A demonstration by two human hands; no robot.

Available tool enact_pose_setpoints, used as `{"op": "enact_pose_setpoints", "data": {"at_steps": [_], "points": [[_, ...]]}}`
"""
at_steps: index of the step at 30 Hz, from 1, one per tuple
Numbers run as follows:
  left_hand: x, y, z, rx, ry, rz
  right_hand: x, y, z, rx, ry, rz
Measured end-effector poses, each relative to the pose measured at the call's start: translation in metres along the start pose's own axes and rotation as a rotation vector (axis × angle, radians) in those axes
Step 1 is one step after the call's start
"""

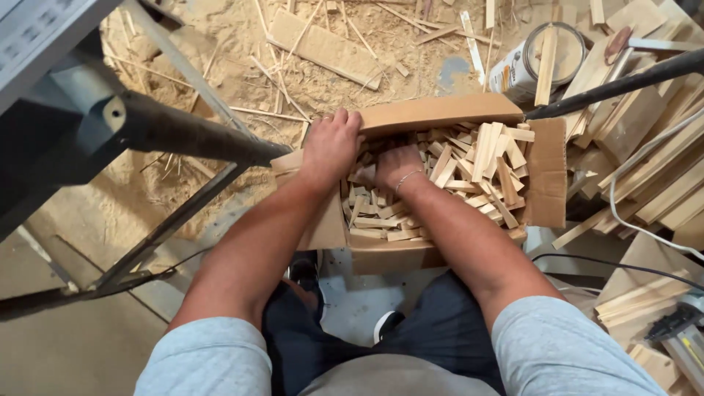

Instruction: Gluing small wooden slats onto a board to create a textured surface

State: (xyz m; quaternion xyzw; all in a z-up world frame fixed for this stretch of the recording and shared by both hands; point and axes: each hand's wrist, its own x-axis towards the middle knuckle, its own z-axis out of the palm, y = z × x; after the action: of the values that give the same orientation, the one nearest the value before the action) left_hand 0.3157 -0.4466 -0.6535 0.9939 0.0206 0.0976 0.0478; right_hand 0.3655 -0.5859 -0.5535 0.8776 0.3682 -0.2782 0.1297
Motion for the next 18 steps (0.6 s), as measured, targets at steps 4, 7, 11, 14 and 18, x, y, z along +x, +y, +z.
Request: {"op": "enact_pose_setpoints", "data": {"at_steps": [4,7,11,14,18], "points": [[0.012,0.012,-0.081,-0.087,-0.242,-0.142,0.016,0.002,0.023,-0.083,0.068,-0.035],[0.009,0.03,-0.151,-0.176,-0.209,-0.238,0.033,0.004,0.055,-0.074,0.034,-0.047],[-0.002,0.058,-0.229,-0.632,-0.064,-0.476,0.044,-0.005,0.046,-0.035,-0.207,-0.012],[-0.011,0.057,-0.221,-0.782,-0.209,-0.67,0.048,-0.002,0.042,-0.047,-0.245,-0.004],[0.001,0.041,-0.212,-0.745,-0.332,-0.676,0.031,-0.003,0.014,-0.079,-0.241,-0.01]]}}
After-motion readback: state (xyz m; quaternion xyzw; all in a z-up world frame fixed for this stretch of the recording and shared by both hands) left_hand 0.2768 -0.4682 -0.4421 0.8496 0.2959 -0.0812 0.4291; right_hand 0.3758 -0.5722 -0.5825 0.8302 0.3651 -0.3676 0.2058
